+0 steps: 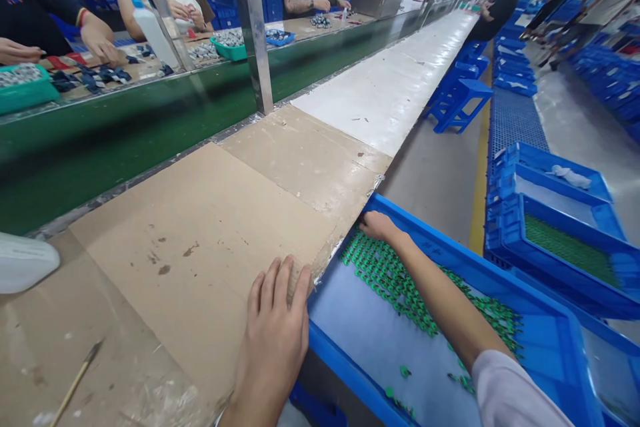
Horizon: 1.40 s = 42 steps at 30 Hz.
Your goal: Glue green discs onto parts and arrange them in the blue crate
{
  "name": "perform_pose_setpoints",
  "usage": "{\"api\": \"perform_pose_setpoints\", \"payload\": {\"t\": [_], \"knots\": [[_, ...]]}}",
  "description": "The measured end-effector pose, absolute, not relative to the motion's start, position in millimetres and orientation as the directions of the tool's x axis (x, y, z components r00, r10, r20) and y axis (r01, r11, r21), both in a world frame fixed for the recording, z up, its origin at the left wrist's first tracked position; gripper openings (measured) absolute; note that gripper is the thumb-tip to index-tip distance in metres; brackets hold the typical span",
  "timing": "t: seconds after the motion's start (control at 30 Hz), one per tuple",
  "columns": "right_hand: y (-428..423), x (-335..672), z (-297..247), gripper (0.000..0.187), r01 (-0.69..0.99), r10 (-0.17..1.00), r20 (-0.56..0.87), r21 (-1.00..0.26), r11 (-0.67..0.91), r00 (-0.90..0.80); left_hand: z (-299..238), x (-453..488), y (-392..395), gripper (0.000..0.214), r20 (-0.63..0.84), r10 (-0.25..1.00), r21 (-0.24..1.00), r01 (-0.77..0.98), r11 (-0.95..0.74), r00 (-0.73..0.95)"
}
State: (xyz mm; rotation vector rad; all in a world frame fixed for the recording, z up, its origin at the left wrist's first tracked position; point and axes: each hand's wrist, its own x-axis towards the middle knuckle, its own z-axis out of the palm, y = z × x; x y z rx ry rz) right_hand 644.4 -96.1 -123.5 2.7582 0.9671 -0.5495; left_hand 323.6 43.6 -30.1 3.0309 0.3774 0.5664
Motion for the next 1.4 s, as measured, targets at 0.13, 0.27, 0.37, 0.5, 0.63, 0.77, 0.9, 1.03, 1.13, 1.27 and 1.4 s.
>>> {"api": "perform_pose_setpoints", "payload": {"t": [0.13, 0.27, 0.37, 0.5, 0.63, 0.77, 0.9, 1.03, 1.13, 1.27, 1.4], "knots": [[-95.7, 642.1, -126.9, 0.031, 0.630, 0.567, -0.424, 0.011, -0.777, 0.706, -28.4, 323.5, 43.7, 0.044, 0.356, 0.222, 0.047, 0.220, -0.974, 0.907], [-95.0, 640.8, -129.3, 0.033, 0.633, 0.575, -0.434, -0.014, -0.774, 0.694, -28.7, 323.4, 43.7, 0.043, 0.354, 0.236, 0.067, 0.228, -0.971, 0.905], [-94.6, 639.1, -130.8, 0.032, 0.638, 0.585, -0.438, -0.034, -0.769, 0.683, -29.4, 323.1, 43.6, 0.045, 0.351, 0.235, 0.067, 0.227, -0.972, 0.906], [-94.8, 639.4, -130.1, 0.029, 0.642, 0.598, -0.427, -0.053, -0.765, 0.678, -30.2, 322.7, 43.8, 0.044, 0.355, 0.237, 0.075, 0.226, -0.971, 0.904], [-96.2, 644.4, -126.0, 0.032, 0.615, 0.572, -0.391, -0.019, -0.788, 0.721, -30.3, 323.0, 43.9, 0.044, 0.352, 0.241, 0.081, 0.227, -0.970, 0.904], [-95.7, 644.9, -125.5, 0.032, 0.596, 0.545, -0.382, 0.020, -0.803, 0.747, -29.4, 323.7, 44.1, 0.044, 0.352, 0.234, 0.066, 0.226, -0.972, 0.906], [-91.9, 639.9, -129.0, 0.032, 0.601, 0.543, -0.391, 0.034, -0.798, 0.743, -29.4, 323.3, 44.0, 0.044, 0.350, 0.242, 0.077, 0.230, -0.970, 0.905], [-89.1, 637.9, -130.1, 0.032, 0.604, 0.542, -0.390, 0.050, -0.795, 0.745, -30.1, 322.3, 43.8, 0.045, 0.338, 0.242, 0.083, 0.228, -0.970, 0.909], [-89.3, 639.1, -129.2, 0.032, 0.607, 0.541, -0.386, 0.064, -0.792, 0.747, -30.2, 322.5, 43.8, 0.045, 0.341, 0.245, 0.084, 0.230, -0.969, 0.908], [-90.5, 640.6, -129.3, 0.033, 0.615, 0.547, -0.380, 0.075, -0.785, 0.746, -30.1, 323.3, 43.7, 0.045, 0.342, 0.247, 0.086, 0.231, -0.969, 0.907], [-91.0, 640.4, -131.3, 0.033, 0.615, 0.548, -0.374, 0.081, -0.784, 0.748, -31.1, 323.4, 43.3, 0.045, 0.351, 0.244, 0.078, 0.232, -0.970, 0.904]]}}
